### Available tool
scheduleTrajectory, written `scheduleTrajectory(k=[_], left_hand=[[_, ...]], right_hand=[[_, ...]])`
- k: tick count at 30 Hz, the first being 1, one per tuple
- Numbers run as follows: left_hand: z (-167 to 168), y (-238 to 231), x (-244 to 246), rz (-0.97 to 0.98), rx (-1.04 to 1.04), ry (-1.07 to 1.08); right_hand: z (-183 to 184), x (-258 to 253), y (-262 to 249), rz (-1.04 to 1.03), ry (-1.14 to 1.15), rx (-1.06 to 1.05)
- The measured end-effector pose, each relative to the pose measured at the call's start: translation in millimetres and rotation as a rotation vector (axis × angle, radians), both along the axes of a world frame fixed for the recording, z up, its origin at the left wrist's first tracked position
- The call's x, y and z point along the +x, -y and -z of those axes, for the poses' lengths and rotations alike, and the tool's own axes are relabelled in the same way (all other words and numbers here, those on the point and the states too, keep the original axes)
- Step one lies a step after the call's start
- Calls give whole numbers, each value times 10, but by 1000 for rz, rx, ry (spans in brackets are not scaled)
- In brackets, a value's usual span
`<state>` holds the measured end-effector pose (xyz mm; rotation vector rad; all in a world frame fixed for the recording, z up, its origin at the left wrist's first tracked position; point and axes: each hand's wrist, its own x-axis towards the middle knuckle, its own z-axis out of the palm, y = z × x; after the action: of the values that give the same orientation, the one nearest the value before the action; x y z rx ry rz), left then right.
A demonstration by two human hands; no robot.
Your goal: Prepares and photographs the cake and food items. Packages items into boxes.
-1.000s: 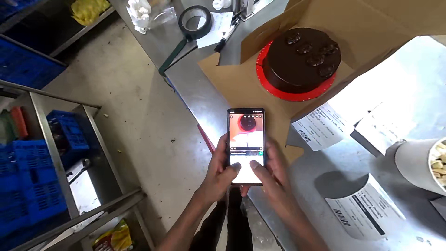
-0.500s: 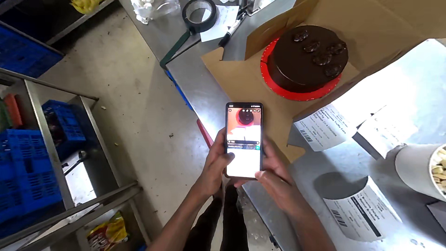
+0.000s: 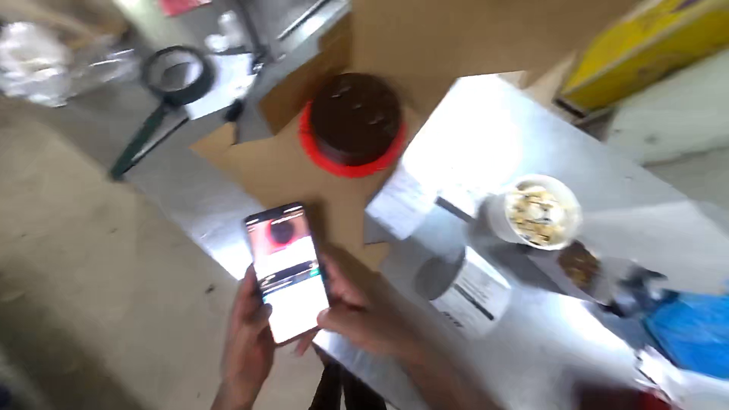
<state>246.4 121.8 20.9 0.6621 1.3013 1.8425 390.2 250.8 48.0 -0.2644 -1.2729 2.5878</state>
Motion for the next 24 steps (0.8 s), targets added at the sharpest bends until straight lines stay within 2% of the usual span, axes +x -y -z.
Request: scheduleTrajectory(k=[3, 9, 24], left_hand=[[48, 20, -48, 33, 47, -2], [67, 36, -80, -8, 30, -155], [-17, -15, -84, -73, 4, -58]], right_hand=[[-50, 8, -16, 8, 29, 16], [-8, 1, 8, 25, 36, 28], [12, -37, -7, 28, 50, 57]])
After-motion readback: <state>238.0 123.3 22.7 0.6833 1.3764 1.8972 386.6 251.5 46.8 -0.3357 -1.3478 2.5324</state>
